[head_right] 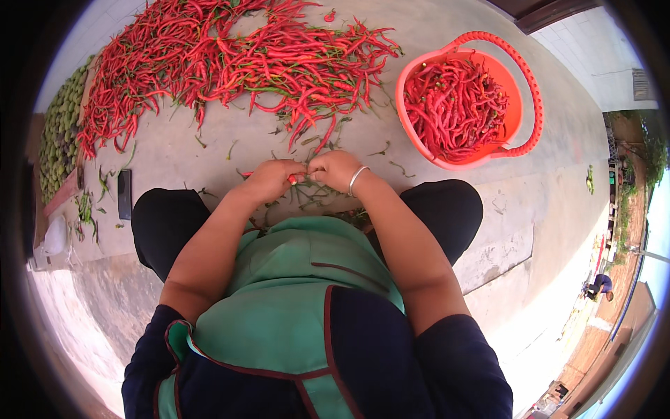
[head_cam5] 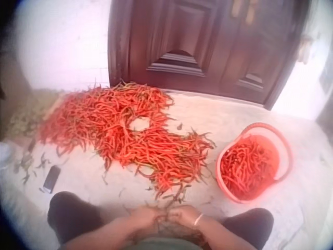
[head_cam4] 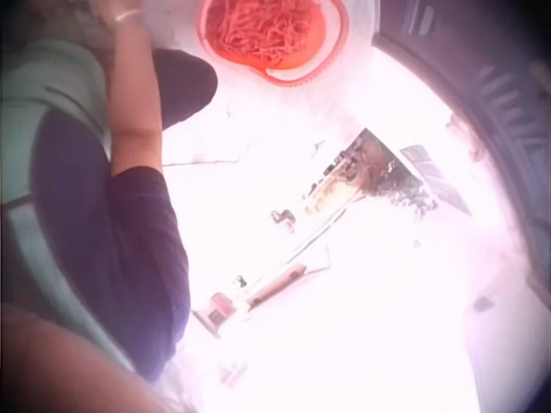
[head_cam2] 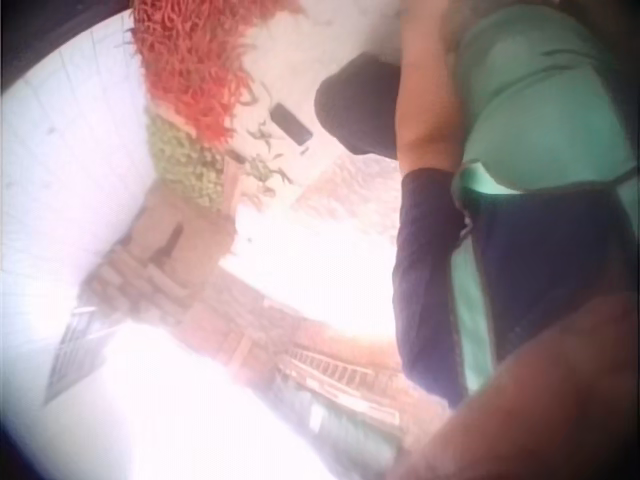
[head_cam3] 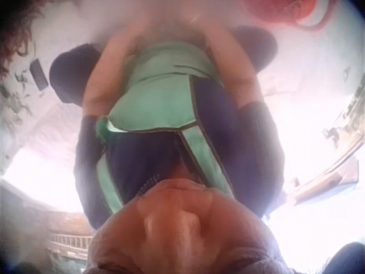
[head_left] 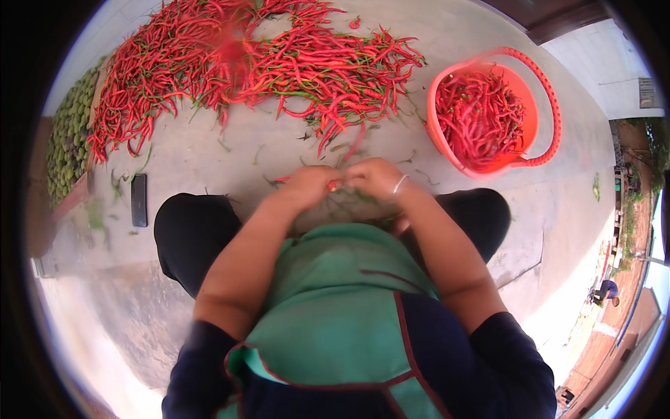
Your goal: The person sorts red chili peppers by hand, picking them from a large pile on the floor and putting them into a red plastic basket.
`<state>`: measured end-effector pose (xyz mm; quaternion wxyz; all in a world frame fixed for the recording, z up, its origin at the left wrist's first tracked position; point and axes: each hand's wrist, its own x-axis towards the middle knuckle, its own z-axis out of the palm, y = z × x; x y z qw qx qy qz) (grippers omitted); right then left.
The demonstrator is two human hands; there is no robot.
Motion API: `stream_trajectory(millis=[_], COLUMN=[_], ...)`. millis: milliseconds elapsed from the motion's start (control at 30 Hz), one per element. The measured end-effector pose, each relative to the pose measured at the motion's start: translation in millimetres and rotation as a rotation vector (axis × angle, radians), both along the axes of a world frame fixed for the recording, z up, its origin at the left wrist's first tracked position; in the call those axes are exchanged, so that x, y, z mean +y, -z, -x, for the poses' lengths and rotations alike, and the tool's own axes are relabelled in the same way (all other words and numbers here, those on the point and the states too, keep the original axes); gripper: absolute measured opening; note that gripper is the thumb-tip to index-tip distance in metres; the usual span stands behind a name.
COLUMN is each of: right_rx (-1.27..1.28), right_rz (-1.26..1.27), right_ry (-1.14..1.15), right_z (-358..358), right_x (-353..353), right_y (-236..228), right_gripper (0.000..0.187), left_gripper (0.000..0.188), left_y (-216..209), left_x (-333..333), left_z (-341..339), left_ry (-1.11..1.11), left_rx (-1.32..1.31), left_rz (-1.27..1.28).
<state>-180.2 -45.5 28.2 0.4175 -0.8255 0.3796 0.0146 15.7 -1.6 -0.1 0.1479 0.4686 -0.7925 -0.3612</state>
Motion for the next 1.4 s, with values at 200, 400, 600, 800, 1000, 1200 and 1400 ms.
stream_trajectory(millis=[200,400,600,800,1000,1200,1400], right_rx=[0.492,0.228,0.088,-0.489,-0.377,0.219,0.241], right_rz=[0.179,0.661,0.575,-0.081,-0.317,0.5,0.537], right_ry=[-0.15,0.056,0.21,0.638,0.744,0.162,0.214], right_z=[10.1,-8.9,-24.4,-19.8,-19.4,-14.3,-22.0], right_x=[-12.3,-32.5,-39.2,-16.7,14.9,18.7,-25.2], right_y=[58.4,117.1,72.0,29.9,7.2,40.5,92.1], right_gripper=[0.016,0.014,0.015,0.027,0.022,0.01,0.012], left_gripper=[0.017,0.018,0.022,0.022,0.013,0.021,0.019], left_y=[-11.4,14.3,33.9,10.8,-2.3,4.3,27.5], left_x=[-4.2,-15.1,-19.9,-21.5,-2.8,-3.8,-11.1], left_z=[-10.3,-22.8,-18.9,7.1,17.4,15.0,-9.8], left_ry=[-0.42,-0.55,-0.587,-0.404,-0.326,-0.413,-0.591], left_rx=[0.413,0.495,0.496,0.561,0.378,0.206,0.19], left_rz=[-0.526,-0.671,-0.511,-0.409,-0.593,-0.781,-0.572])
